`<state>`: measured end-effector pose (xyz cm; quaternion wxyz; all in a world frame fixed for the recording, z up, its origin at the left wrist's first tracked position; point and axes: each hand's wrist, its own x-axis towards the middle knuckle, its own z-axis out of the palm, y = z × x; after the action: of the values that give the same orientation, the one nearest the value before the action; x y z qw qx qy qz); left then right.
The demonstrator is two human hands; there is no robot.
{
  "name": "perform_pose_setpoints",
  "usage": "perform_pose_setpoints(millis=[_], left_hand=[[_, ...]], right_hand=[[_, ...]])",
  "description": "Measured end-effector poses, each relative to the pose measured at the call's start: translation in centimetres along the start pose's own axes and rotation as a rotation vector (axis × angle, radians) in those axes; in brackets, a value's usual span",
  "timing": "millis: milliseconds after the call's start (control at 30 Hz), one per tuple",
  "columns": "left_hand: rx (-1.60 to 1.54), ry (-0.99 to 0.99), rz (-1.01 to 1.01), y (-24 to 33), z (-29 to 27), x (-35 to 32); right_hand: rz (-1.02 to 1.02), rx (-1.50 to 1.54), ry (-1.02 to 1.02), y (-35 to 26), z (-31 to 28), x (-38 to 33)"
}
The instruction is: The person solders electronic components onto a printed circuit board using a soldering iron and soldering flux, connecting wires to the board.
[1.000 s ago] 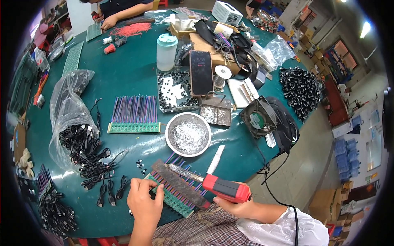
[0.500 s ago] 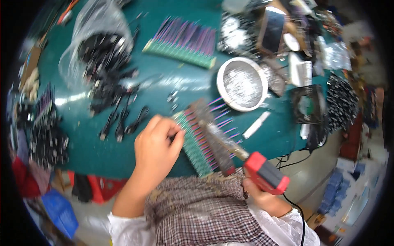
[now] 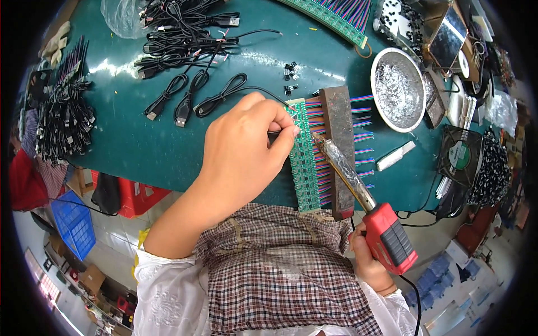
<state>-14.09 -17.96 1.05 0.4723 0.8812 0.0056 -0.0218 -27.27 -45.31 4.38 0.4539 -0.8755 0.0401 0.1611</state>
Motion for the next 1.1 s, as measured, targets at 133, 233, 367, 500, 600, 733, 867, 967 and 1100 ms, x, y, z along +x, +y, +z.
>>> perform_pose_setpoints(millis=[133, 233, 367, 500, 600, 733, 867, 967, 1100], left_hand=[[0.043, -0.016, 0.027, -0.1, -0.2, 0.2], [0.06, -0.019, 0.037, -0.1, -0.2, 0.3], [0.074, 0.0, 0.055, -0.2, -0.1, 0.3], [0.079, 0.002, 0.062, -0.3, 0.0, 0.3], [0.087, 0.017, 0.076, -0.2, 0.1, 0.2], [0.103, 0.035, 0.086, -0.5, 0.3, 0.2], [0.105, 0.022, 0.062, -0.3, 0.3, 0.3], [0.096, 0.034, 0.077, -0.6, 0.4, 0.3], [0.113, 0.038, 0.076, -0.3, 0.2, 0.1]], right_hand=[[-0.032, -0.035, 0.005, -0.3, 0.1, 0.4], [-0.051, -0.037, -0.001, -1.0, 0.3, 1.2], [-0.08, -0.054, -0.023, -0.9, 0.3, 1.3], [-0.068, -0.056, -0.028, -1.3, 0.3, 1.5], [-0.066, -0.057, -0.03, -1.3, 0.3, 1.5], [-0.059, -0.064, -0.035, -1.6, 0.4, 1.7], [-0.007, -0.005, -0.018, -1.5, 0.2, 1.4], [0.026, 0.007, 0.007, -1.6, -0.3, 1.1], [0.008, -0.01, 0.024, -1.6, -0.5, 1.0]])
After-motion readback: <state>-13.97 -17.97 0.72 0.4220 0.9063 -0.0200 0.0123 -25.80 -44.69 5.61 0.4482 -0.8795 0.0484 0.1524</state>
